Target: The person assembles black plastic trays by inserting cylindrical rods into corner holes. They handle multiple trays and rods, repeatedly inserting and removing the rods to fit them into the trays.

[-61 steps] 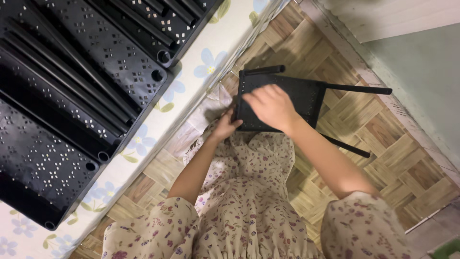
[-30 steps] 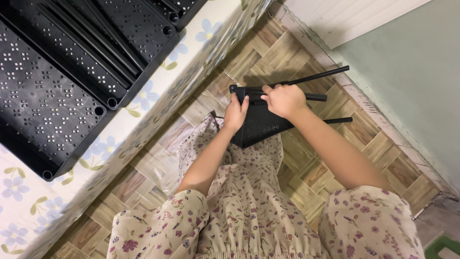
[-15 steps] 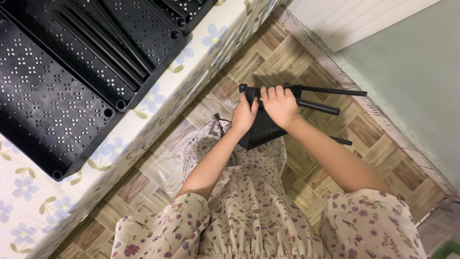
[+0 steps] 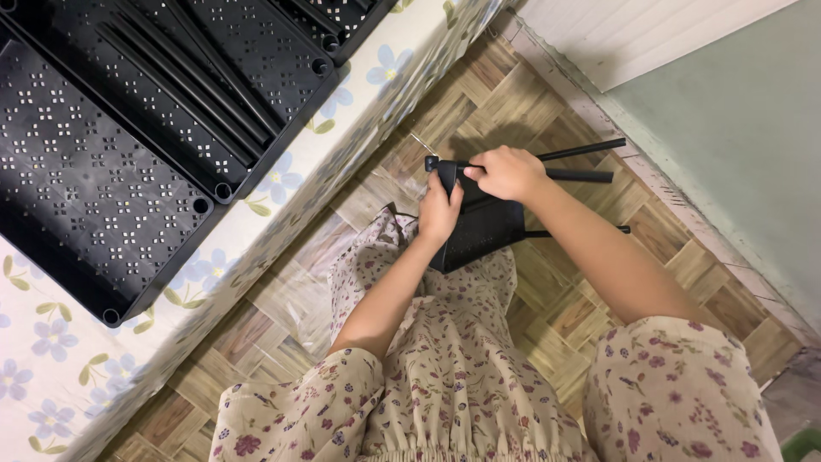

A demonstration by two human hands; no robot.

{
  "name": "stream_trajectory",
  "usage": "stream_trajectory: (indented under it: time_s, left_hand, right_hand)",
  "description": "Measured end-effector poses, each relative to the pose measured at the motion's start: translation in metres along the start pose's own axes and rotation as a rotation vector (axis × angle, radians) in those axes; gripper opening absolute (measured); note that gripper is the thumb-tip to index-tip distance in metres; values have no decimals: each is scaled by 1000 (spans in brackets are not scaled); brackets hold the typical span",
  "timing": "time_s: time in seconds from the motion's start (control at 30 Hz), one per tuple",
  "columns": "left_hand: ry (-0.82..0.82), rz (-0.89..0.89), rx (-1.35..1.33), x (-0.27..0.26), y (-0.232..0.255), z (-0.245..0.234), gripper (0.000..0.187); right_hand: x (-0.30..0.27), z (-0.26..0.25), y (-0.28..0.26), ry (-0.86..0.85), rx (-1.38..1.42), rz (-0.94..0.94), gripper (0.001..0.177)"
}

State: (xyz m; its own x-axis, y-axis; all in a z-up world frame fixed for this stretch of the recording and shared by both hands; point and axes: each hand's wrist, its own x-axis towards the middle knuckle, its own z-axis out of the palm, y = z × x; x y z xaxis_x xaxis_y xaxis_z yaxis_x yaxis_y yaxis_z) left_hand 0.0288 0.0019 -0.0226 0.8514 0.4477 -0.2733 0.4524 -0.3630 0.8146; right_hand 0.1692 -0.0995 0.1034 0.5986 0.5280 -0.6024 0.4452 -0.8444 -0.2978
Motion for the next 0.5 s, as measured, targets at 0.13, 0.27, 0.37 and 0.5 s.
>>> stream_trajectory:
  time_s: [0.13,0.27,0.37,0.5]
  left_hand:
    - [-14,25,27,2,2,0,61]
    - [-39,-6,64,11,7,-6,62]
    - [-37,-32,43,12,11,-10,62]
    - [-45,-51,21,9,17,-12,59]
  right_hand:
    - [9,2,10,-54,222,-3,38]
    - [-12,21,1,116,21,101,41]
    - [-30,36,-4,549,-608,-208,26]
    - [-44,38,-1,840,-689,-359,31]
